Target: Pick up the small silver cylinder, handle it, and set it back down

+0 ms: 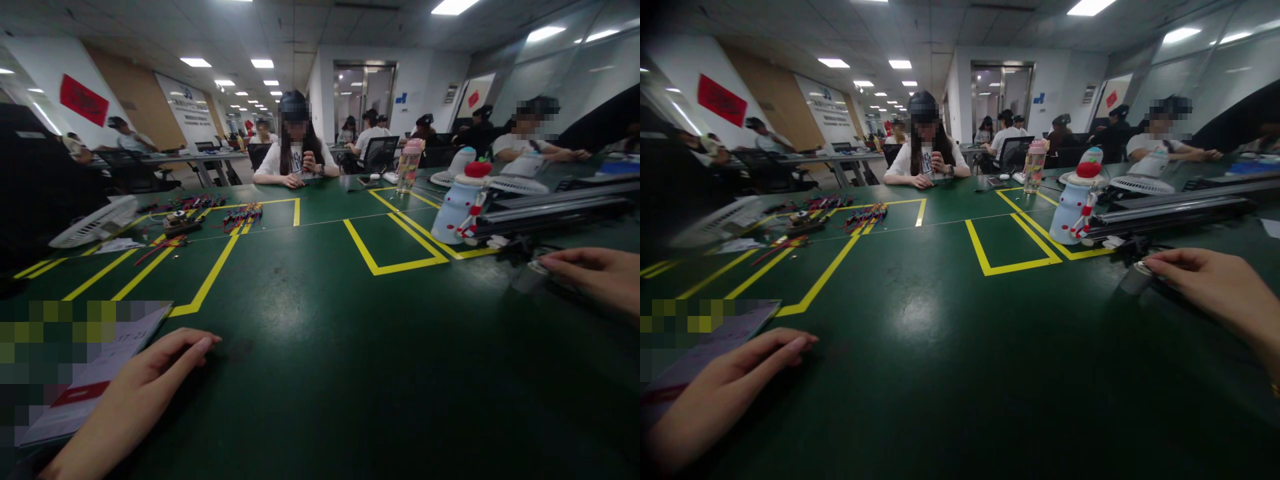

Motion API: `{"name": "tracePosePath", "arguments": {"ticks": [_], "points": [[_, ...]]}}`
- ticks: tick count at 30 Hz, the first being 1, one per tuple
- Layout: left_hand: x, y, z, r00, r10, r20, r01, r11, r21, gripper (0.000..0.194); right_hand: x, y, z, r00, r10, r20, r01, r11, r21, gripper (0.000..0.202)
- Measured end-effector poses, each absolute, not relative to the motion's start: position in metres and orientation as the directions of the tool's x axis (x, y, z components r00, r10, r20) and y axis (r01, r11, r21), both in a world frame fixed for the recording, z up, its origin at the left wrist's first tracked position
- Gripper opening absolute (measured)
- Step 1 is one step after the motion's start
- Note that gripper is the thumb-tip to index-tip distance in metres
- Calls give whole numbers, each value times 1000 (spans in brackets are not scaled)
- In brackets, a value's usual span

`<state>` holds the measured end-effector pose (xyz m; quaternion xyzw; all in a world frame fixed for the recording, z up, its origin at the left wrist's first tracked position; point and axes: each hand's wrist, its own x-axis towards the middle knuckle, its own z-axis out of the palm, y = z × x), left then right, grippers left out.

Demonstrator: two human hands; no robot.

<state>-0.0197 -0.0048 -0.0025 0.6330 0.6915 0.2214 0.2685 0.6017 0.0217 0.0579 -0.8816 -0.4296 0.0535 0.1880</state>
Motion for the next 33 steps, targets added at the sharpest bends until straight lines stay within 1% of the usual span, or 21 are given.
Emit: {"name": "tracePosePath", "arguments": {"ticks": [2,4,5,7,10,12,14,17,20,22,24,25,26,28,30,31,33], "points": [[-19,-6,-2,-53,995,-85,756,95,648,43,606,21,54,582,811,62,744,-500,-442,48],[-19,-6,-2,-49,996,-80,757,89,648,42,610,20,47,548,835,56,750,-461,-474,54],[-20,-6,-2,-44,996,-79,756,85,649,42,612,19,43,534,843,61,760,-448,-470,59],[-22,-5,-4,-40,995,-86,754,87,651,43,615,18,34,522,849,87,790,-442,-425,66],[-26,-3,-6,-44,993,-113,757,107,645,43,618,18,26,541,833,118,805,-472,-360,63],[-26,-3,-7,-47,992,-114,761,110,639,43,619,19,23,555,824,113,794,-485,-365,61],[-25,-4,-6,-44,994,-103,764,100,637,44,619,20,22,560,821,107,781,-481,-397,60],[-23,-5,-5,-31,996,-88,765,80,639,44,614,20,19,556,822,123,783,-469,-408,65],[-22,-5,-4,-24,997,-75,760,67,647,43,609,20,14,524,830,190,827,-444,-345,69],[-20,-5,-4,-29,997,-70,759,67,648,42,603,21,11,516,821,246,845,-441,-303,66],[-17,-6,-2,-30,997,-66,762,66,645,41,590,24,10,480,817,319,870,-395,-297,61],[-15,-6,-1,-27,997,-67,765,64,641,41,578,25,10,432,825,364,891,-330,-311,58],[-13,-6,-1,-25,997,-68,768,62,637,40,562,26,10,359,840,408,913,-226,-339,55],[-12,-5,0,-23,997,-73,773,64,632,40,519,26,11,159,875,458,897,66,-438,49],[-13,-5,0,-28,997,-78,776,71,627,41,466,22,13,-73,891,448,751,345,-563,41],[-14,-5,0,-28,997,-79,777,71,625,41,438,20,13,-187,881,434,666,439,-604,39],[-15,-5,0,-22,997,-75,781,64,621,41,389,15,13,-384,836,391,527,546,-651,34]]}}
